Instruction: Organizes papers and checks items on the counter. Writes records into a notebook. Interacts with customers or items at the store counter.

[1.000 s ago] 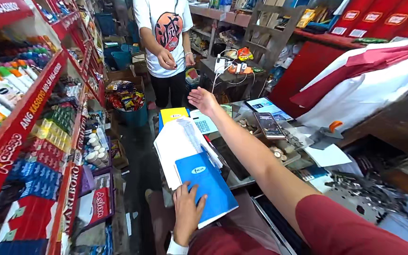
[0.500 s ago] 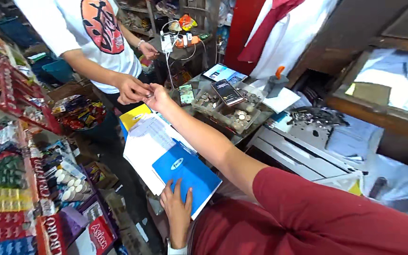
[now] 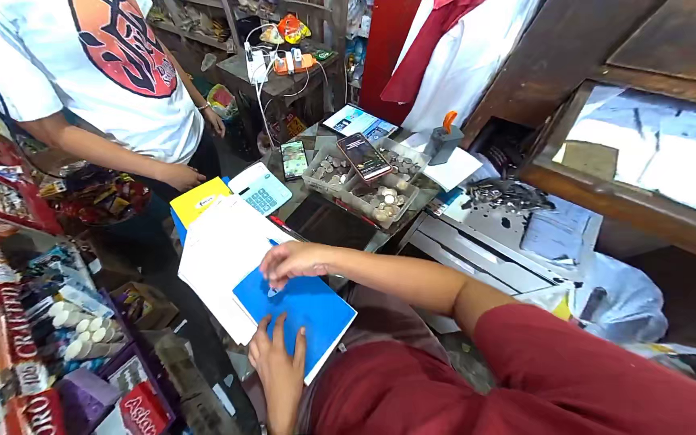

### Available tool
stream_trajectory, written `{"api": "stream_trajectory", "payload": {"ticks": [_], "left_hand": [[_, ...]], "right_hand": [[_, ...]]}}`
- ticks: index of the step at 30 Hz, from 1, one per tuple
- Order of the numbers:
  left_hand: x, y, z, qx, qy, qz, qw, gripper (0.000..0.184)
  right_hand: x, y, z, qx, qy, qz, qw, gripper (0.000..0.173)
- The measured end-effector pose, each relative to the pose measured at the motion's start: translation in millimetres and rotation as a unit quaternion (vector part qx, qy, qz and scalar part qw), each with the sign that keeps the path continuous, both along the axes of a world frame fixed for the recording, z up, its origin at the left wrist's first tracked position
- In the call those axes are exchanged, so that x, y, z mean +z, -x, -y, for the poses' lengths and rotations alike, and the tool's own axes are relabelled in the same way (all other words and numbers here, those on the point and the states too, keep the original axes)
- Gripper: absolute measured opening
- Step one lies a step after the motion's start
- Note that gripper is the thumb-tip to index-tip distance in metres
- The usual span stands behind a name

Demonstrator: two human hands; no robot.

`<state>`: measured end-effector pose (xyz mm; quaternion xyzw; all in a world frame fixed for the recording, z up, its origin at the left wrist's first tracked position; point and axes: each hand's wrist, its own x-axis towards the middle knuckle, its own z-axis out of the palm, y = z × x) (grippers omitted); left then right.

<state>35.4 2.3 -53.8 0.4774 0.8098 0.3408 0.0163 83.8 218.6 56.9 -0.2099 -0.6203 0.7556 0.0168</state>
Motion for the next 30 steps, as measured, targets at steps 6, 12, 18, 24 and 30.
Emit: {"api": "stream_trajectory", "payload": {"ticks": [6,12,18,24,30], "left_hand": [[3,-2,1,0.005,0.012,0.025,1.000,0.051],[6,-3,0,0.008,0.020,0.029,0.999,0.050],[6,-2,-1,0.009,0.019,0.034,0.999,0.049],[7,-2,-1,0.007,0.020,0.029,0.999,0.049],[3,-2,1,0.006,0.012,0.018,1.000,0.051]], "right_hand": [[0,-18,-44,-0.382,0.272,-0.200,0.860,0.026],[2,-34,-56,-0.397,0.341,-0.225,0.822,0.056],[3,-31,-56,-0.404,0.370,-0.235,0.803,0.057],[0,-27,-55,-0.414,0.400,-0.244,0.781,0.054],[1,-23,-50,-0.457,0.423,-0.217,0.752,0.030]]}}
